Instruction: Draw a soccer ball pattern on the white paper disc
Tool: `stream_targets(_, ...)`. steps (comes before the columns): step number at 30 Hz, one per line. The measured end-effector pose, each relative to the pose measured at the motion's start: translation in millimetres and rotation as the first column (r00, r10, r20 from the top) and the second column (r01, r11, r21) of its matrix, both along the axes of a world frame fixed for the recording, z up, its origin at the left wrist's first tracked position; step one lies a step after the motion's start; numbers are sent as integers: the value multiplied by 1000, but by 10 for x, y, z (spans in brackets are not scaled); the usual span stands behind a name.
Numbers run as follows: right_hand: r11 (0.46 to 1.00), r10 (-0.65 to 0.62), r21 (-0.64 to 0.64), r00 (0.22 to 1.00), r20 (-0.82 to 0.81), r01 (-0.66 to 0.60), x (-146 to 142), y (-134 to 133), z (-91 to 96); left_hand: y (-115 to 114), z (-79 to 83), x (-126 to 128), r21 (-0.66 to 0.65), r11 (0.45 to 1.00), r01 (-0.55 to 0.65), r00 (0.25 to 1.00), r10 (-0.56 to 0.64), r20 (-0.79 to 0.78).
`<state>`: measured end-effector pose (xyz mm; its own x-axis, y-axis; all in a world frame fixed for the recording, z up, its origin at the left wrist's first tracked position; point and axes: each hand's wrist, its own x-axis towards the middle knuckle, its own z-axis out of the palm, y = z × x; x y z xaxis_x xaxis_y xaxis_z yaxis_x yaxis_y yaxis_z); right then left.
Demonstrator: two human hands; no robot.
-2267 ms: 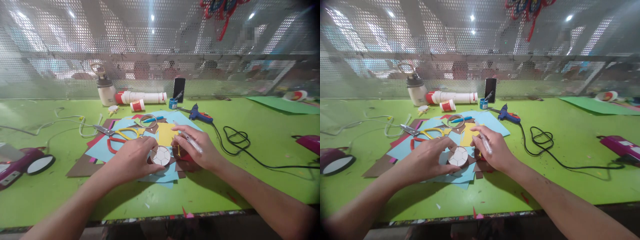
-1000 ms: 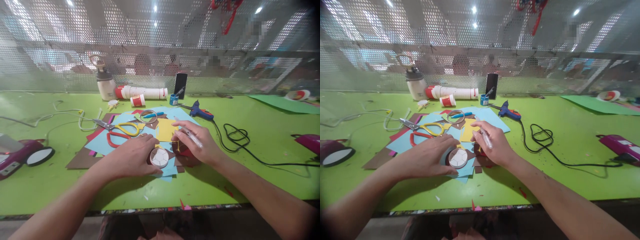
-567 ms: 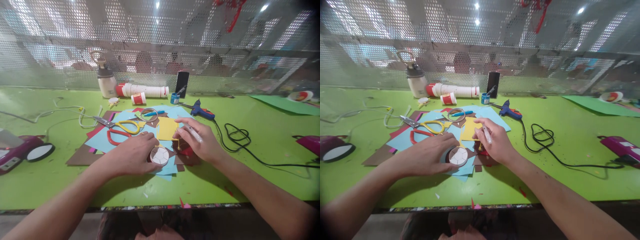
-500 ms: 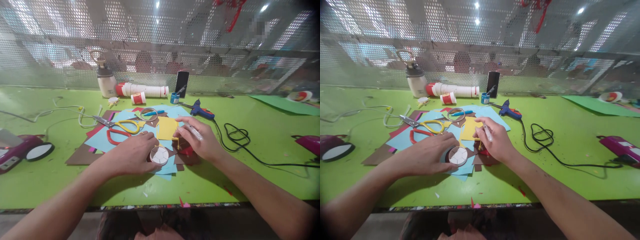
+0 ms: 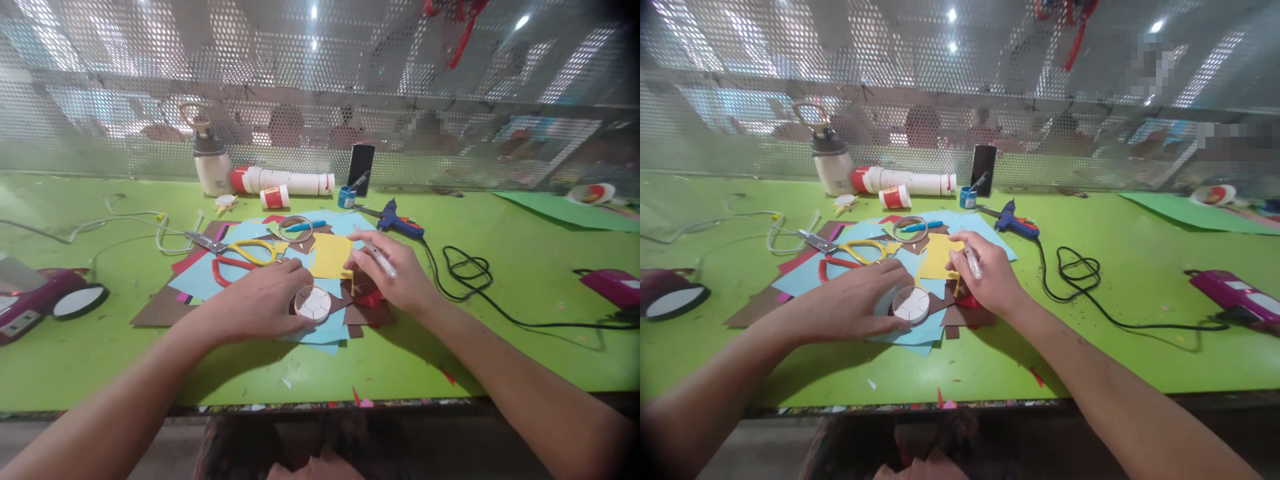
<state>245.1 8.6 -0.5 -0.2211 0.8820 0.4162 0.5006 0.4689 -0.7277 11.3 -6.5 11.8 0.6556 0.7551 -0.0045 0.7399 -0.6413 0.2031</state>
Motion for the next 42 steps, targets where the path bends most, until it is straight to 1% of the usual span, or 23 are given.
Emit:
stream_targets(5,1000,3,12,1000,5,-3,29,42,-23,-12,37,-34,-27,1000,-12,999,13,30)
stream_targets(8,1000,-9,23,1000,0,9,55,80,-42,-20,64,-71,-53,998,-38,997,42,63)
stream_targets(13,998,-39,43,999,-21,40,97,156,-64,72,91,-215,-42,992,-118,971,124,203)
stream_targets(19,995,-91,39,994,-51,94,137,261,-122,302,54,-348,-31,977,-210,868,201,454)
stream_targets(24,987,-163,3,984,-77,164,193,381,-225,448,-80,-361,-107,946,-306,773,312,552)
stream_targets(27,978,-210,-39,972,-105,207,233,468,-279,554,-179,-421,-116,904,-412,692,393,606)
stream_targets(30,974,-221,-72,968,-121,214,255,525,-299,673,-251,-543,-103,839,-535,586,456,670)
stream_targets(33,976,-212,-82,970,-116,203,250,536,-299,754,-271,-683,-105,770,-630,490,498,715)
stream_targets(36,976,-208,-93,972,-109,198,225,519,-296,776,-253,-789,-109,696,-709,409,532,741)
stream_targets(39,978,-191,-105,976,-108,179,186,487,-274,780,-240,-864,-97,638,-764,363,549,752)
stream_targets(42,984,-156,-109,981,-111,144,123,425,-232,793,-257,-936,-72,594,-801,346,559,754)
